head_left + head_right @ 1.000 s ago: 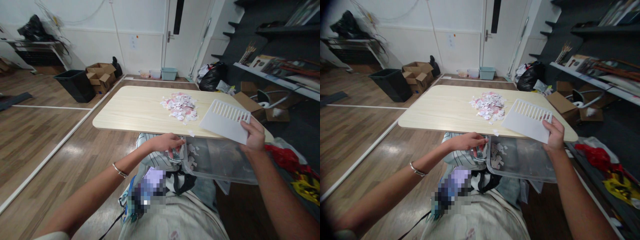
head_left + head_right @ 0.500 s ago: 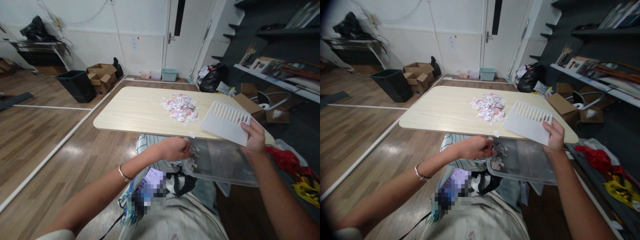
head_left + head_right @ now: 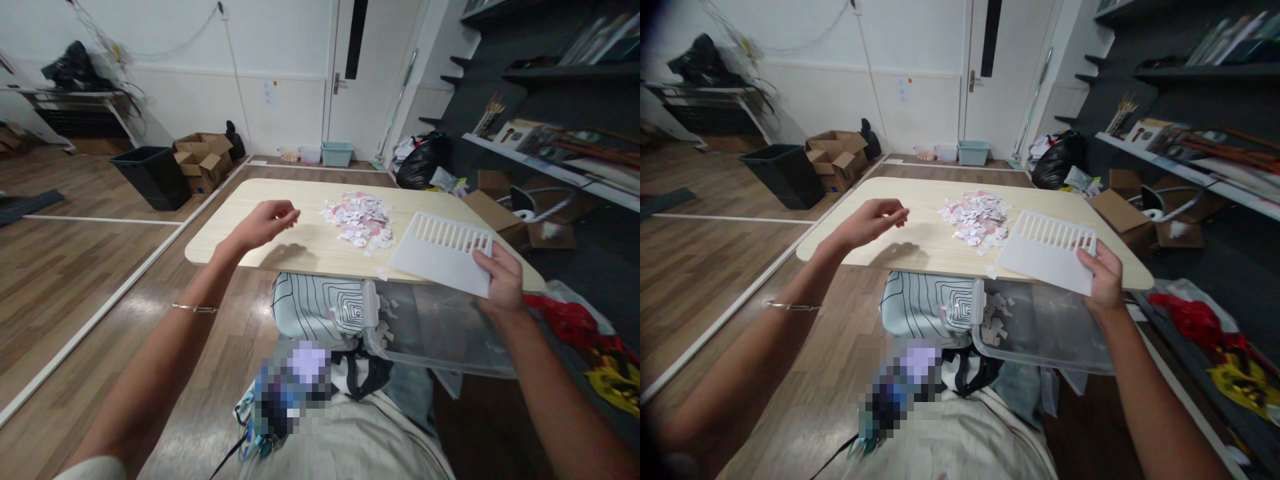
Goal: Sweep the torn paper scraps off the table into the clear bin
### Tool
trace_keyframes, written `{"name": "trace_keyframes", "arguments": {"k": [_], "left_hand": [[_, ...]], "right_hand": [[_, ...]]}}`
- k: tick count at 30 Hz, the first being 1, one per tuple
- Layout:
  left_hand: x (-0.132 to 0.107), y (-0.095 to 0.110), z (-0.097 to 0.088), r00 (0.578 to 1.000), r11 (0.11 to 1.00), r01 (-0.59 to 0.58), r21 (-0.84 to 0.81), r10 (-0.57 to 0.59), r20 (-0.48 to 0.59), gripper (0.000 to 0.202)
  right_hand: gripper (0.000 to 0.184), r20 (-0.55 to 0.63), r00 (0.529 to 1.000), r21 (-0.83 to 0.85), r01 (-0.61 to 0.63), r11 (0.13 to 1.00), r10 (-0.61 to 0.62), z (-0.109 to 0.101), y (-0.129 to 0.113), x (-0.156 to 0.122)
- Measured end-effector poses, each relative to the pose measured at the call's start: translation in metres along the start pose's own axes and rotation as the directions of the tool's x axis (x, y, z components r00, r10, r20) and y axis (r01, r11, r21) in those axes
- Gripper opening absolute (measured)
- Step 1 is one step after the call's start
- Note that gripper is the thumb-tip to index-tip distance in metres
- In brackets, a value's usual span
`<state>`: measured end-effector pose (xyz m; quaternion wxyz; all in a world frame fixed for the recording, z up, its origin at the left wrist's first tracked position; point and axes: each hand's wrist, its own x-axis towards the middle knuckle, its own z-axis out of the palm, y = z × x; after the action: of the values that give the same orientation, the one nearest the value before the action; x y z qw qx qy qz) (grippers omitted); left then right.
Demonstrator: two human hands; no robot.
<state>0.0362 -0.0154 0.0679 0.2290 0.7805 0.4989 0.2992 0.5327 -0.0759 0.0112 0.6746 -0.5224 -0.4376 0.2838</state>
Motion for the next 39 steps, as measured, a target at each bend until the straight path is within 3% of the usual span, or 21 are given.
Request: {"name": "trace_keyframes", "arguments": {"k": [3,6,9,12,14,15,17,18,20,22,28,39], "left_hand": [[0.006,-0.052,-0.009,0.982,0.981,0.068,0.184,-0.034,-0.183,0.033],[0.001,-0.083,-0.004,0.988,0.947,0.098,0.305,-0.056,-0.144,0.039],[-0.006,-0.093,0.006,0.991,0.903,0.135,0.408,-0.119,-0.065,0.051],[-0.009,-0.091,0.012,0.987,0.876,0.157,0.456,-0.149,-0.053,0.054],[-0.009,-0.089,0.012,0.986,0.871,0.163,0.463,-0.156,-0.054,0.055],[-0.009,-0.089,0.011,0.986,0.87,0.163,0.465,-0.157,-0.053,0.056],[-0.009,-0.088,0.01,0.986,0.868,0.166,0.467,-0.16,-0.053,0.057],[-0.009,-0.087,0.009,0.985,0.867,0.168,0.468,-0.162,-0.053,0.057],[-0.009,-0.087,0.009,0.984,0.865,0.175,0.47,-0.171,-0.053,0.058],[-0.01,-0.086,0.009,0.983,0.863,0.181,0.472,-0.179,-0.049,0.06],[-0.01,-0.087,0.009,0.984,0.863,0.175,0.474,-0.168,-0.057,0.057],[-0.01,-0.087,0.009,0.984,0.861,0.173,0.477,-0.165,-0.06,0.056]], "right_hand": [[0.048,0.097,0.995,-0.049,0.004,0.999,0.0,-0.002,-0.003,-0.003],[0.058,0.126,0.992,-0.031,0.018,0.999,-0.014,0.004,-0.009,-0.008],[0.073,0.14,0.988,0.026,0.06,0.998,-0.063,0.015,-0.021,-0.02],[0.058,0.333,0.935,-0.047,0.146,0.988,-0.122,0.027,-0.039,-0.039],[0.035,0.53,0.82,-0.13,0.328,0.936,-0.214,0.036,-0.052,-0.053],[0.024,0.633,0.732,-0.146,0.432,0.89,-0.251,0.041,-0.058,-0.059],[0.012,0.812,0.492,-0.092,0.638,0.764,-0.314,0.054,-0.065,-0.07],[0.014,0.851,0.394,-0.035,0.702,0.711,-0.347,0.061,-0.066,-0.073],[0.024,0.907,0.268,0.004,0.766,0.642,-0.325,0.074,-0.065,-0.078],[0.031,0.936,0.208,0.002,0.806,0.593,-0.285,0.084,-0.062,-0.081],[0.037,0.974,0.181,-0.085,0.852,0.516,-0.138,0.103,-0.057,-0.084],[0.03,0.985,0.169,-0.128,0.807,0.577,-0.018,0.127,-0.055,-0.086]]}}
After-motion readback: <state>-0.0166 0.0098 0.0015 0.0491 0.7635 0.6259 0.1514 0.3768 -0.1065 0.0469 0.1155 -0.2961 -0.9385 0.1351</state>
